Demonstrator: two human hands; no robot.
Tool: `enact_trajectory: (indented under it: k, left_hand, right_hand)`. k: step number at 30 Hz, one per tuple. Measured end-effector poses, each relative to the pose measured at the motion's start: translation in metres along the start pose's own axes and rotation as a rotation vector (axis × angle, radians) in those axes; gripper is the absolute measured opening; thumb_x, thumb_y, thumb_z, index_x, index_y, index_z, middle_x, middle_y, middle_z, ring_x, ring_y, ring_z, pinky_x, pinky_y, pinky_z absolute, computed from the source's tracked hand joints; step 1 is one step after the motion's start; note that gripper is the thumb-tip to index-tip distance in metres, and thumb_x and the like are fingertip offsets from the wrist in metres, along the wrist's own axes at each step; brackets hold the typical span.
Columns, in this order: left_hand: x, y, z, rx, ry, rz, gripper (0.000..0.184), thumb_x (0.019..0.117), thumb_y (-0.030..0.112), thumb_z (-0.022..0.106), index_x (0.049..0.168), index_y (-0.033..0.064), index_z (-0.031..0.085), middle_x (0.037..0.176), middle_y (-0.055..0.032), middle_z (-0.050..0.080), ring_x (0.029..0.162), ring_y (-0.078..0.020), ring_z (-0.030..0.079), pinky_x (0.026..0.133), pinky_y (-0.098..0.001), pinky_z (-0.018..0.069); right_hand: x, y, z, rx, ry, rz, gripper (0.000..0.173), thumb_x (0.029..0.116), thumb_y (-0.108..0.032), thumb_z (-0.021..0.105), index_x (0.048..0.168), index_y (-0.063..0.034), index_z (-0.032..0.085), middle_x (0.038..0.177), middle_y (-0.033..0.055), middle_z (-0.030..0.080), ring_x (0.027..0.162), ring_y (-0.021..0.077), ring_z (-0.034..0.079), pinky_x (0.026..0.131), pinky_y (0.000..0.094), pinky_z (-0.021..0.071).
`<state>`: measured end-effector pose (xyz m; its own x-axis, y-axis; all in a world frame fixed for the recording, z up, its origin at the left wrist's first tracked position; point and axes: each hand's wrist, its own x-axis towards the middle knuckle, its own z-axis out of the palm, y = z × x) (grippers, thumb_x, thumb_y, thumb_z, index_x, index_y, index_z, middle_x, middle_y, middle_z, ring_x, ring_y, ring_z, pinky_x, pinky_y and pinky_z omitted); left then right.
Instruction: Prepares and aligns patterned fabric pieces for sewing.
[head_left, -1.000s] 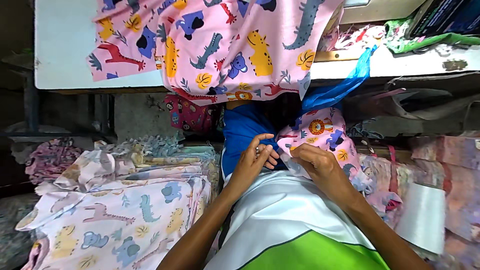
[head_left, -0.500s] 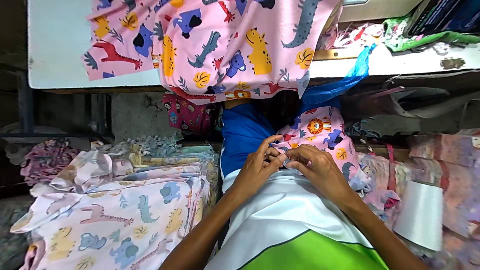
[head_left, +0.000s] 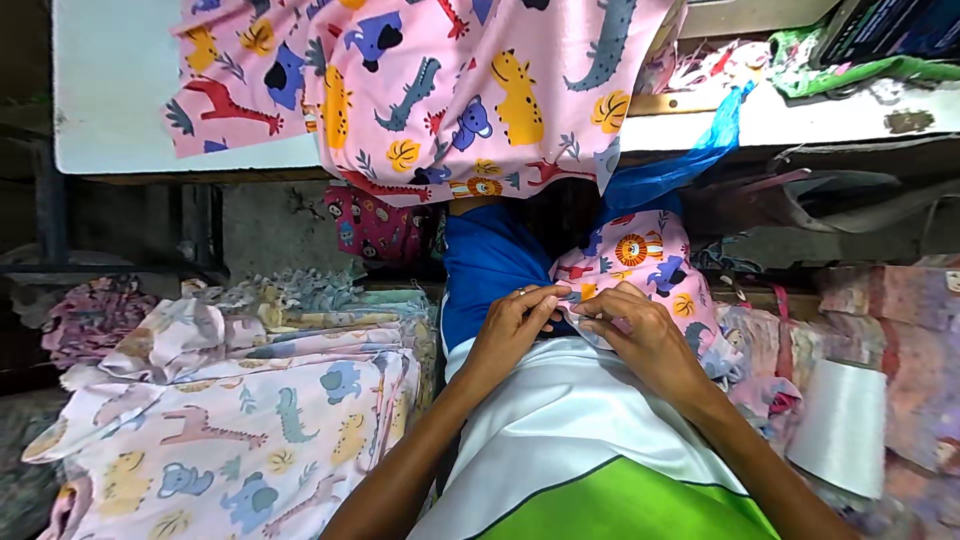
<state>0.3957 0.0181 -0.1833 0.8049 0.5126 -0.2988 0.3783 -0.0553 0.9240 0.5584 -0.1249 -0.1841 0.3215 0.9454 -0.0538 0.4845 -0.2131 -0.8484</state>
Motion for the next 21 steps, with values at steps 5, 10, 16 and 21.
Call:
enact_trajectory:
  k: [5, 10, 16, 21]
  left_hand:
    - [0.001, 0.009, -0.002, -0.002, 0.098, 0.049, 0.031, 0.1075, 0.021, 0.051, 0.128, 0.0076, 0.070, 0.115, -0.0035, 0.070, 0.087, -0.0080, 0.070, 0.078, -0.0262, 0.0609]
    - [-0.001, 0.009, 0.005, -0.042, 0.126, 0.076, 0.030, 0.0868, 0.014, 0.081, 0.115, 0.0057, 0.074, 0.099, -0.0028, 0.070, 0.081, -0.0065, 0.069, 0.074, -0.0225, 0.0609]
    - [-0.018, -0.003, -0.018, 0.140, 0.020, 0.000, 0.021, 0.0918, 0.011, 0.066, 0.112, 0.0058, 0.068, 0.086, 0.0002, 0.067, 0.074, -0.0022, 0.065, 0.069, -0.0177, 0.0553]
    - [-0.026, -0.002, -0.025, 0.114, -0.121, -0.170, 0.023, 0.1019, 0.020, 0.058, 0.115, 0.0027, 0.067, 0.090, -0.0006, 0.068, 0.074, -0.0008, 0.066, 0.068, -0.0170, 0.0566]
  right_hand:
    - [0.002, -0.003, -0.001, 0.003, 0.039, 0.034, 0.020, 0.0914, -0.027, 0.073, 0.099, -0.0095, 0.078, 0.088, 0.0005, 0.069, 0.084, 0.0113, 0.059, 0.076, 0.0261, 0.0470]
    - [0.003, 0.002, 0.002, 0.050, 0.049, 0.020, 0.020, 0.0888, -0.030, 0.077, 0.088, -0.0094, 0.074, 0.085, -0.0005, 0.067, 0.084, 0.0088, 0.060, 0.078, 0.0250, 0.0485]
    - [-0.009, 0.021, -0.018, 0.476, 0.125, 0.150, 0.004, 0.0986, -0.013, 0.062, 0.100, -0.0094, 0.062, 0.093, -0.0064, 0.068, 0.085, -0.0001, 0.065, 0.078, 0.0198, 0.0562]
    - [-0.022, 0.030, -0.030, 0.420, 0.191, 0.216, 0.008, 0.0949, -0.009, 0.067, 0.102, -0.0049, 0.067, 0.088, -0.0058, 0.071, 0.079, -0.0015, 0.067, 0.075, 0.0168, 0.0571]
